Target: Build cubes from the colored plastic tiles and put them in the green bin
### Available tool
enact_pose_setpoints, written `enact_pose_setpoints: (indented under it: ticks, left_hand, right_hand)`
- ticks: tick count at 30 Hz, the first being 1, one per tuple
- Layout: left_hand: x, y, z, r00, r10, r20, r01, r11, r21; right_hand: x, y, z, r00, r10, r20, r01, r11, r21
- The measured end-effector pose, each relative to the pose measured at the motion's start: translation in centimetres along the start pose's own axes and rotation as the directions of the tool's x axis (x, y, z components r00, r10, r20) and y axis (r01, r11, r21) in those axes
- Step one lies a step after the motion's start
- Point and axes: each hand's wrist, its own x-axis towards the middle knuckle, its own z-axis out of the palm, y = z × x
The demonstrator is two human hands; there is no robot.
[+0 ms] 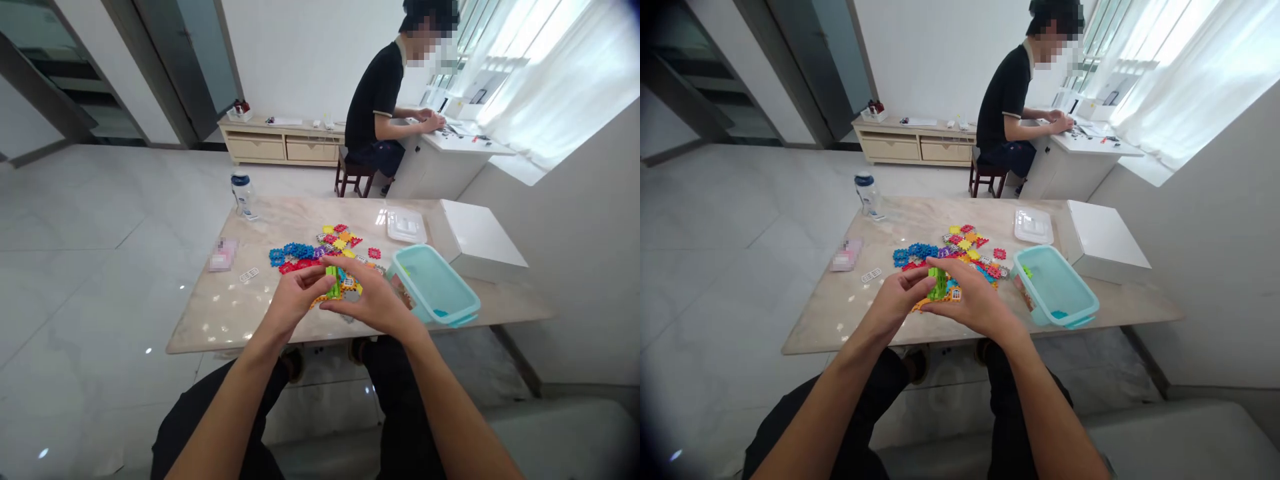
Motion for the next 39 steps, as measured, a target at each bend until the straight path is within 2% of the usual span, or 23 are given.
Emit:
enact_pose_setpoints:
  ticks: [4, 8, 12, 16, 20, 22, 26, 32, 36, 39]
  left_hand:
    - [-0.7, -0.4, -1.3, 1.000, 0.005, 0.014, -0.005, 1.000, -0.023]
    - [-1.1, -0.6, -2.2, 0.999, -0.002, 0.049, 0.004, 0.999, -0.043]
    - [-1.1, -0.4, -2.7, 1.000, -0.001, 0.015, 0.001, 1.000, -0.020]
    - [-1.2, 0.0, -2.7, 0.998, 0.057, -0.007, -0.057, 0.997, 0.051]
    - [-1.2, 0.1, -2.1, 0.995, 0.087, -0.039, -0.082, 0.990, 0.114]
    - [-1.1, 0.0, -1.6, 0.987, 0.148, -0.061, -0.133, 0.970, 0.205]
    - [-0.8, -0.1, -0.2, 0.941, 0.328, -0.081, -0.242, 0.821, 0.517]
    - [-0.5, -0.3, 2.1, 0.904, 0.429, -0.004, -0.274, 0.585, 0.764]
    - [0.3, -0.5, 2.8, 0.839, 0.542, 0.053, -0.318, 0.408, 0.856]
    - [0.8, -1.0, 2.6, 0.820, 0.570, 0.054, -0.284, 0.323, 0.903]
  right_hand:
    - [0.9, -0.3, 1.5, 0.999, -0.042, 0.011, 0.042, 0.999, 0.005]
    - [1.5, 0.2, 2.9, 0.996, -0.081, -0.036, 0.081, 0.997, -0.015]
    - [1.9, 0.6, 3.8, 0.993, -0.116, -0.032, 0.115, 0.993, -0.039]
    - [1.8, 0.5, 4.1, 0.989, -0.143, -0.024, 0.141, 0.986, -0.088]
    - [1.7, 0.5, 4.2, 0.986, -0.137, -0.097, 0.115, 0.972, -0.204]
    - [1.7, 0.7, 4.1, 0.982, -0.128, -0.137, 0.090, 0.963, -0.256]
    - [1.3, 1.2, 3.7, 0.972, -0.163, -0.170, 0.100, 0.940, -0.327]
    - [-0.5, 1.6, 2.2, 0.973, -0.149, -0.177, 0.086, 0.944, -0.320]
    - [-1.7, 1.8, 0.1, 0.974, -0.042, -0.222, 0.003, 0.985, -0.175]
    - [-2.1, 2.2, -0.6, 0.942, 0.142, -0.303, -0.133, 0.990, 0.048]
